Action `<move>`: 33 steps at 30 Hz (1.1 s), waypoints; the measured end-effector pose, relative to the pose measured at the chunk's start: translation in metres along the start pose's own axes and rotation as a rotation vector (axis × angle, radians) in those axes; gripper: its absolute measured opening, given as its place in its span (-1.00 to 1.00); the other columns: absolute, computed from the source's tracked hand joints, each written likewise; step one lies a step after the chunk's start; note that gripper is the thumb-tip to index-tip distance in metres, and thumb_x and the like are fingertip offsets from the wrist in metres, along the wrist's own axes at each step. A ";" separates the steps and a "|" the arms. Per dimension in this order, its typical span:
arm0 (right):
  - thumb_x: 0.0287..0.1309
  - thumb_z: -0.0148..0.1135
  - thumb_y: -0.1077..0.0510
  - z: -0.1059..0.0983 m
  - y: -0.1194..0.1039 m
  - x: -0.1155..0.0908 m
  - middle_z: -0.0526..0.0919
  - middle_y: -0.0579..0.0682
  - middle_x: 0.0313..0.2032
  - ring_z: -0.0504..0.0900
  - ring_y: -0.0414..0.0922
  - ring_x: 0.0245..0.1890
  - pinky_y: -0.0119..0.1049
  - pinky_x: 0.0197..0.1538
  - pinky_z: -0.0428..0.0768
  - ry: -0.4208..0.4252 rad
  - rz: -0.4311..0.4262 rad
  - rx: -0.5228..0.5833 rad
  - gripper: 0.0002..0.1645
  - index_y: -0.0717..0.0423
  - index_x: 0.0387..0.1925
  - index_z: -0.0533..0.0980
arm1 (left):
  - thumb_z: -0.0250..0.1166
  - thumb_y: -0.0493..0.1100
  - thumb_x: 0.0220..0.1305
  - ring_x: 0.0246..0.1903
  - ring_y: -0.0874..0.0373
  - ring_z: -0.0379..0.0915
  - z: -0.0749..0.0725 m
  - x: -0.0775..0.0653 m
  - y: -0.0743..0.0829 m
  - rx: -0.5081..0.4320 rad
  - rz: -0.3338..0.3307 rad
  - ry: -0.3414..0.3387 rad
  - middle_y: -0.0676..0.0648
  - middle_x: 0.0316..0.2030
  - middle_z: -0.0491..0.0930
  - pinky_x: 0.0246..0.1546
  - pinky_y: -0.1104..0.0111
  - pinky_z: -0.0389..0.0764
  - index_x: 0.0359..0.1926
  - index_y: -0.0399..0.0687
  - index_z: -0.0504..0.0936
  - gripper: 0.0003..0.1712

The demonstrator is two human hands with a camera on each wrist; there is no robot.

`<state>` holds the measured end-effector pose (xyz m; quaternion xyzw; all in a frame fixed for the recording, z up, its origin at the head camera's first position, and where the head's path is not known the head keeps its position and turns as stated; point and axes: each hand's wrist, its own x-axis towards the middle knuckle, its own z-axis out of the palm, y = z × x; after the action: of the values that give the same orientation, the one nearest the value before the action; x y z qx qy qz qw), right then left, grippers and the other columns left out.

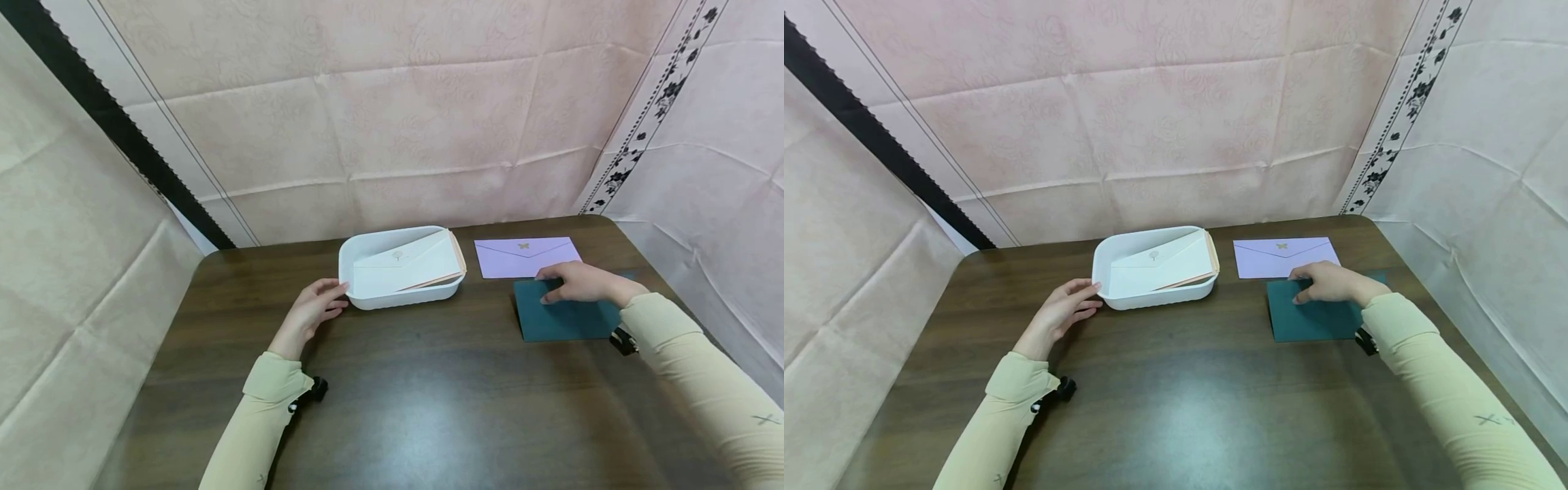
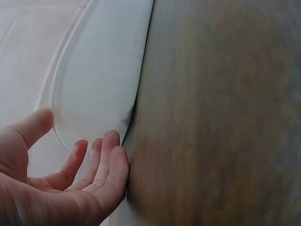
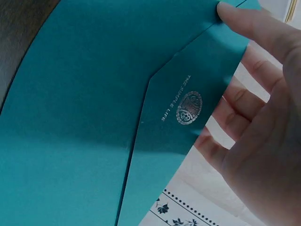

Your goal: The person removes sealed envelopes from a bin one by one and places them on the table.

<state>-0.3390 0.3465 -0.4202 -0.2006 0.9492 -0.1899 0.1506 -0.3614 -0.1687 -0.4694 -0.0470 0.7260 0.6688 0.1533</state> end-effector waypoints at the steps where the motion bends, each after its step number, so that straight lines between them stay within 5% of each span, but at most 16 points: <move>1: 0.22 0.41 0.07 0.001 0.000 0.000 0.61 0.26 0.10 0.53 0.23 0.12 0.32 0.19 0.41 0.007 -0.003 -0.003 -0.47 0.26 0.14 0.55 | 0.32 0.00 0.40 0.10 -0.13 0.54 0.000 0.000 0.000 0.001 0.000 0.000 -0.26 0.18 0.47 0.21 0.08 0.50 0.37 -0.26 0.32 -0.31; 15: 0.22 0.41 0.10 0.010 0.015 0.005 0.59 0.29 0.14 0.52 0.29 0.14 0.36 0.18 0.40 -0.009 -0.001 -0.005 -0.46 0.22 0.18 0.57 | 0.33 -0.01 0.39 0.08 -0.12 0.55 0.001 0.001 0.000 0.000 -0.009 0.008 -0.24 0.14 0.48 0.20 0.08 0.51 0.36 -0.25 0.33 -0.32; 33: 0.19 0.43 0.15 0.019 0.032 0.003 0.50 0.22 0.04 0.44 0.18 0.03 0.30 0.09 0.41 0.051 0.020 0.177 -0.54 0.16 0.12 0.57 | 0.33 0.02 0.39 0.15 -0.15 0.51 0.000 0.004 0.000 0.000 -0.018 -0.003 -0.25 0.19 0.47 0.24 0.07 0.47 0.39 -0.25 0.30 -0.27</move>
<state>-0.3453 0.3670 -0.4510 -0.1723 0.9342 -0.2765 0.1456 -0.3649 -0.1686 -0.4707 -0.0527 0.7253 0.6674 0.1605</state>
